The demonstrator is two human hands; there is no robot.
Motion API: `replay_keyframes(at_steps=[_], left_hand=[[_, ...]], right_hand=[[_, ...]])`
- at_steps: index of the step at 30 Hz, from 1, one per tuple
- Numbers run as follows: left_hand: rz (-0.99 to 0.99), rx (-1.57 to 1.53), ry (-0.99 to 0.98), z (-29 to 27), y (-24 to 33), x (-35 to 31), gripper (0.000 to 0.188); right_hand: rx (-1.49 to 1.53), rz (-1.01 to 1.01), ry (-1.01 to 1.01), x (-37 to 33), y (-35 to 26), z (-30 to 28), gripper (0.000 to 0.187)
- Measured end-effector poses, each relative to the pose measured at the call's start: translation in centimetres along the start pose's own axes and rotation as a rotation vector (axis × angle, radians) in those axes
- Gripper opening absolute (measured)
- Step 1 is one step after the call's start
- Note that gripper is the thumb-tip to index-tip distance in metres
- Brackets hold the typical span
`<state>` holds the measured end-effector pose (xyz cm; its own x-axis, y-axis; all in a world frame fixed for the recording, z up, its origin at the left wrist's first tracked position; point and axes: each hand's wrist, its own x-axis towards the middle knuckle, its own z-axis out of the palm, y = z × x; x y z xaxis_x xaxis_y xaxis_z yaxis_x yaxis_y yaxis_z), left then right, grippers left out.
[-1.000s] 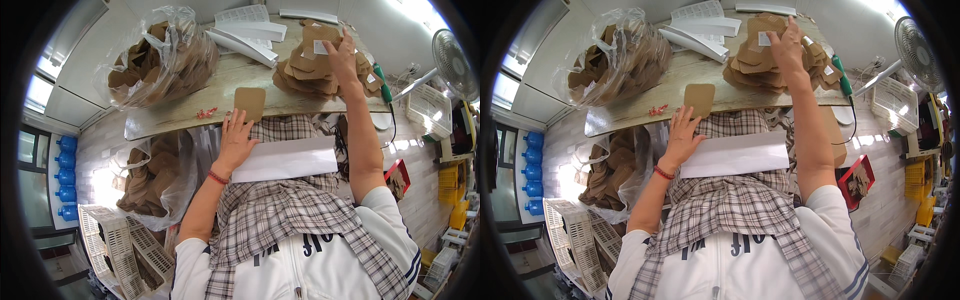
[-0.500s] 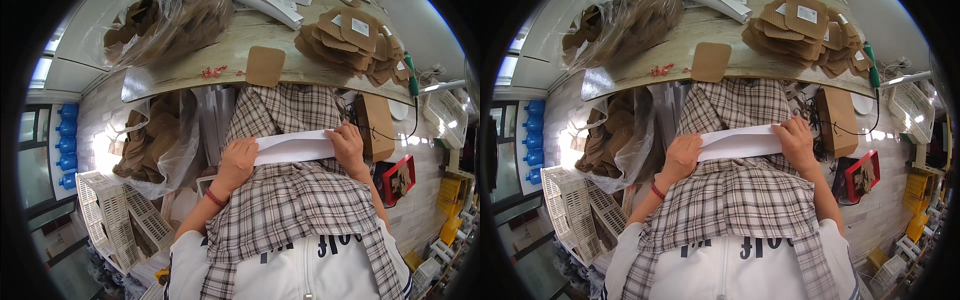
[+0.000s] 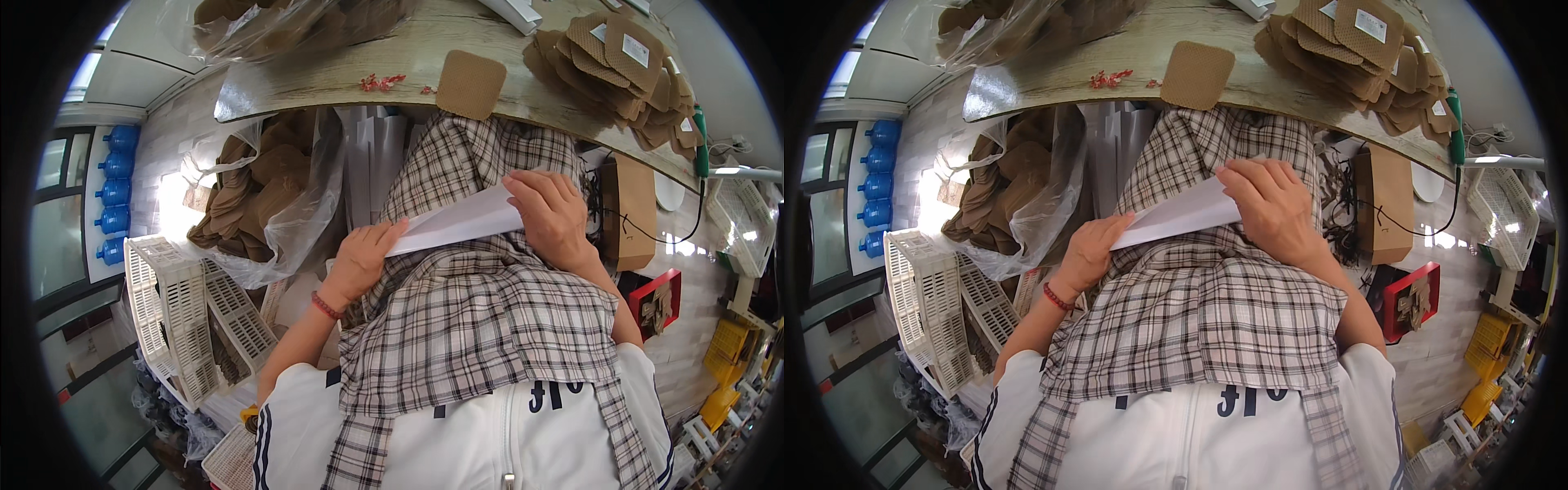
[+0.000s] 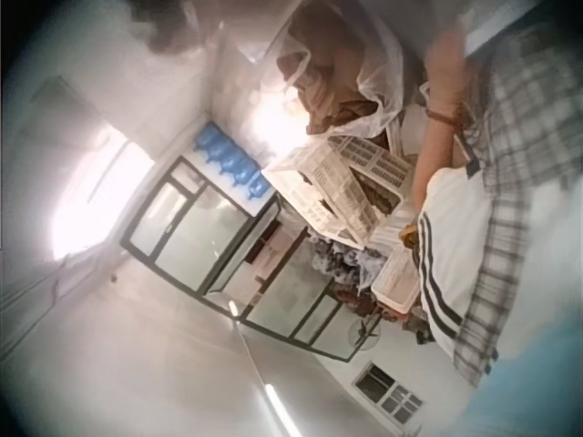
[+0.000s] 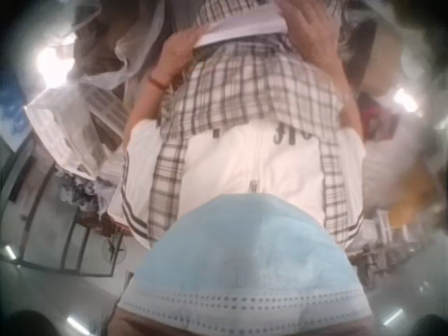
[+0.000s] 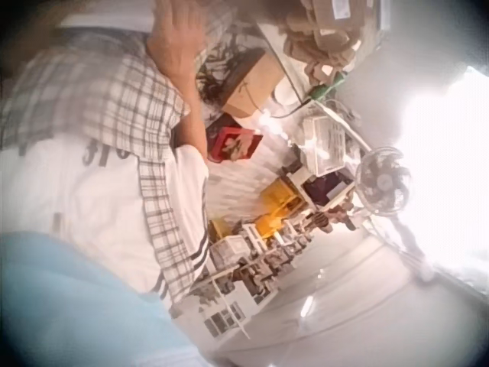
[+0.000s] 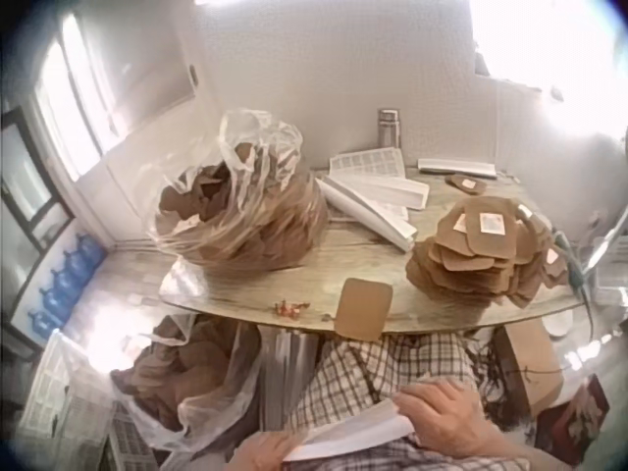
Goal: The person repeatedly tears off small labels from a roll and sticks them onto small brown cardboard pieces on a cluttered workbench. The person handles the label roll and cardboard pieces by hand, placing labeled pieces into a growing stack.
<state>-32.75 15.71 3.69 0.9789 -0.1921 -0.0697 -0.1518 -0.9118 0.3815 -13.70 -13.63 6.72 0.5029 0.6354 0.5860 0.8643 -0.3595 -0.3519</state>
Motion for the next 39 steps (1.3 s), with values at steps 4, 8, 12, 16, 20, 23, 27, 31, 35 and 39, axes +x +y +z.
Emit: replay_keyframes(at_steps=[4,8,12,16,20,23,27,31,35,39], left_hand=[[-0.401,-0.25,0.264,2.7,-3.6,-9.3,0.048],[-0.706,-0.318,0.014,4.4,-4.5,-10.7,0.041],[-0.746,-0.395,0.038,11.4,-10.9,-7.6,0.045],[-0.758,-0.173,0.211,12.7,-14.6,-1.2,0.049],[-0.523,-0.101,0.214,9.2,-13.8,3.5,0.027],[-0.5,-0.347,0.31,2.0,-6.1,10.9,0.015],[-0.297,-0.488,0.49,-6.1,-2.6,21.8,0.019],[-0.293,-0.864,0.444,-10.8,-2.1,36.3,0.015],[-0.225,-0.309,0.587,-10.3,-4.7,50.1,0.023],[0.207,0.141,0.361,-8.7,-3.9,58.2,0.047]], right_hand=[[0.031,0.096,0.162,-1.9,1.2,0.8,0.029],[0.079,0.333,0.096,-5.0,2.5,1.6,0.023],[0.11,0.353,0.043,-5.5,2.9,2.8,0.019],[0.093,0.432,0.09,-6.5,3.5,3.3,0.021],[0.085,0.476,0.143,-7.1,4.2,3.7,0.021],[0.095,0.502,0.156,-6.8,4.7,3.8,0.02],[0.129,0.489,0.174,-6.2,5.4,4.0,0.017],[0.162,0.508,0.166,-6.4,6.0,4.1,0.017],[0.203,0.501,0.173,-6.3,6.7,4.2,0.019],[0.238,0.521,0.155,-6.5,7.7,4.0,0.021]])
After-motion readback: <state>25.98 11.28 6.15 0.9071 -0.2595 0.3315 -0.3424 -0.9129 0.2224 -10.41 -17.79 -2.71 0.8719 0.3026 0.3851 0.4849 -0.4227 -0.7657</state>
